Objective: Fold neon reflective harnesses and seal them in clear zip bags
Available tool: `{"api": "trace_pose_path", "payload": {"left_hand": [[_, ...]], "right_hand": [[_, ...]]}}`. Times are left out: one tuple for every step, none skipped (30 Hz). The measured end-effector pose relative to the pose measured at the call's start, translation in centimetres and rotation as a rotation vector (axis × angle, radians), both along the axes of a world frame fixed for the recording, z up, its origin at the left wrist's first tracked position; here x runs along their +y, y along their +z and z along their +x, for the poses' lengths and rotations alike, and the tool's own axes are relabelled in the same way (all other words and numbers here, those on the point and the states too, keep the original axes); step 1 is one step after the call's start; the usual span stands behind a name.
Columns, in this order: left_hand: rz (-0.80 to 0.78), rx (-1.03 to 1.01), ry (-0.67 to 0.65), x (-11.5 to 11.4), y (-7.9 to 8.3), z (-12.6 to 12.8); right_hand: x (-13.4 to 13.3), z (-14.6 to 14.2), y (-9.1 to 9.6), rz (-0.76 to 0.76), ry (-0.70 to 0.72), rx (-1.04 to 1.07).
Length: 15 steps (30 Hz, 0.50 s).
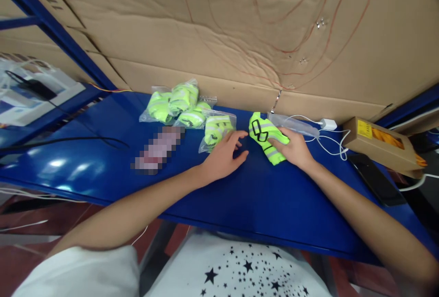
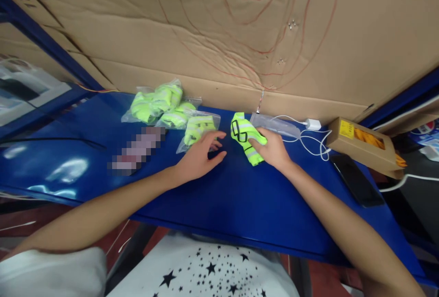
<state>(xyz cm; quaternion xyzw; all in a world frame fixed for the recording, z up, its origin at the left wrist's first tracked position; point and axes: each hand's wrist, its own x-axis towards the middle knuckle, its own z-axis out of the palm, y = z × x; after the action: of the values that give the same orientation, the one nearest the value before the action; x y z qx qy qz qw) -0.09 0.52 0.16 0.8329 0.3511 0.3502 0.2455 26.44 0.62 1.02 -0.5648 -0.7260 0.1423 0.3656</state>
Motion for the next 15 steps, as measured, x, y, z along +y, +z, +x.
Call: {"api": "trace_pose_path", "payload": {"left_hand": [[-0.095,-0.084,-0.012,0.0,-0.3,0.1],[-0.193,-0.16,-0.044,-0.1,-0.6,0.3],[-0.286,-0.226,-0.093,-0.2,-0.9,0.5],[-0.366,-0.285,-0.145,-0.3,-1.0,0.7],[-0.421,-0.336,-0.19,-0.4,-0.9,0.8],[-0.457,-0.381,-0.231,-0.6,-0.8,1.0],[-0.491,-0.416,-0.275,-0.8,-0.5,1.1],[-0.537,-0.437,-0.326,-1.0,-0.1,1.1],[-0.599,-0.443,-0.389,-1.1,0.3,1.1],[-0.675,-0.438,-0.458,-1.3,0.6,1.1],[-0.756,-0.431,-0.516,-1.5,0.9,1.1],[-0.827,-0.434,-0.537,-1.7,1.0,1.0],[-0.88,-0.45,-0.511,-1.8,1.1,1.0],[-0.912,-0.483,-0.447,-2.0,1.0,1.1],[-0.933,-0.525,-0.367,-2.1,0.9,1.1]], "right_hand": [[-0.9,-0.1,0.0,-0.039,-0.009,0.079],[-1.8,-0.4,0.1,-0.09,-0.021,0.194],[-2.7,-0.8,0.3,-0.138,-0.03,0.313],[-3.5,-1.4,0.5,-0.181,-0.025,0.429],[-4.2,-2.0,0.8,-0.22,-0.005,0.539],[-4.7,-2.6,1.2,-0.258,0.029,0.645],[-5.1,-3.2,1.5,-0.303,0.064,0.757],[-5.3,-3.7,1.8,-0.355,0.09,0.867],[-5.5,-4.1,2.1,-0.411,0.107,0.959],[-5.5,-4.4,2.2,-0.467,0.109,1.019],[-5.5,-4.5,2.1,-0.527,0.104,1.042],[-5.5,-4.4,2.0,-0.596,0.098,1.03],[-5.4,-4.3,1.8,-0.68,0.102,0.995],[-5.4,-4.1,1.6,-0.773,0.113,0.948],[-5.3,-3.8,1.4,-0.867,0.129,0.906]]}}
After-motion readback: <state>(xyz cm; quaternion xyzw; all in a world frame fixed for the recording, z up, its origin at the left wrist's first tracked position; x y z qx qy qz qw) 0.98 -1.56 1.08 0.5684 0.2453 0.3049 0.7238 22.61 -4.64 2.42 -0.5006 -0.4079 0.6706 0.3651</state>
